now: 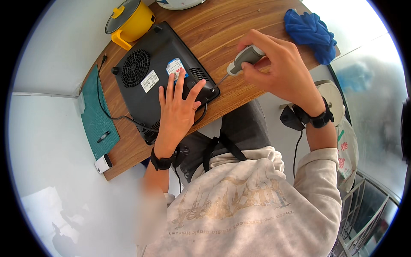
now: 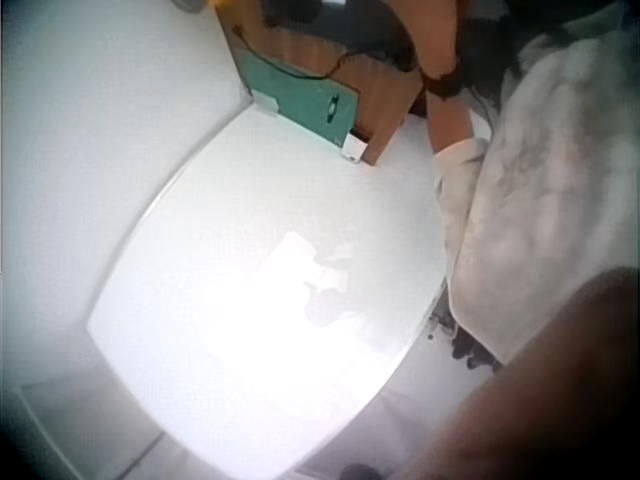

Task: The person assembles a yellow pot with a lid and then uses a screwdriver to remove screws from the bottom of a black fan. The person manipulates the pot, lid, fan, and screwdriver on a wooden table.

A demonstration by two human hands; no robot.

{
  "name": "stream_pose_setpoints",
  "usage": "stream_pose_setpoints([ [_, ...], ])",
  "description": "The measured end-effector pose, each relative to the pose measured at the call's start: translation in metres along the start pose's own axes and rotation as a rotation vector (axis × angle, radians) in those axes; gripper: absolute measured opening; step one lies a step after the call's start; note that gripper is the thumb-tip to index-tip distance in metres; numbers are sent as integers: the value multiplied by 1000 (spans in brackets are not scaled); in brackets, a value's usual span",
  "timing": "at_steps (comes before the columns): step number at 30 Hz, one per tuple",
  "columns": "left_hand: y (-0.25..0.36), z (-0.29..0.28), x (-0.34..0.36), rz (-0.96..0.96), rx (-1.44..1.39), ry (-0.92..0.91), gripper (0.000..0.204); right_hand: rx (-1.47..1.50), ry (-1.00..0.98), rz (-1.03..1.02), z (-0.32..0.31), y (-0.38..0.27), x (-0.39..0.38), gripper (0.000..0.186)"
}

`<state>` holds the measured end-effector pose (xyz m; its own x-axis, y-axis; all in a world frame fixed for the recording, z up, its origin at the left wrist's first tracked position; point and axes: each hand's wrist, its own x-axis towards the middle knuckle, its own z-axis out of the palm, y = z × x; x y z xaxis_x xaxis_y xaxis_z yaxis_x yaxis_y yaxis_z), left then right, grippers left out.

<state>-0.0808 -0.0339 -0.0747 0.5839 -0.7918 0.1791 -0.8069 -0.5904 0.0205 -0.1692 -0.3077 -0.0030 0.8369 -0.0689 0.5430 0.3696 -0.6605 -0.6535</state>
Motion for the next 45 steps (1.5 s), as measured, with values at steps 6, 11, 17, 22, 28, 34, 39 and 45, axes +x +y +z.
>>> stream_pose_setpoints([
  [6,0,-1,0,0,9,-3,65,-21,-26,-7,0,2,1,25],
  [11,0,-1,0,8,10,-1,65,-37,-50,-66,-2,0,4,26],
  [17,0,0,0,8,18,-4,63,-177,-123,-180,-1,-5,19,24],
  [22,1,-2,-1,4,14,-13,62,-229,-149,-270,5,-13,26,20],
  [28,1,-2,-1,9,3,-4,55,-252,-270,-332,5,-22,38,20],
  [34,-1,1,-2,24,8,-6,44,-120,-332,-410,18,-25,44,34],
  [39,0,0,-1,26,-14,3,39,-86,-312,-311,13,-31,43,30],
  [45,-1,2,-3,18,10,-1,46,-141,-296,-431,14,-25,47,30],
])
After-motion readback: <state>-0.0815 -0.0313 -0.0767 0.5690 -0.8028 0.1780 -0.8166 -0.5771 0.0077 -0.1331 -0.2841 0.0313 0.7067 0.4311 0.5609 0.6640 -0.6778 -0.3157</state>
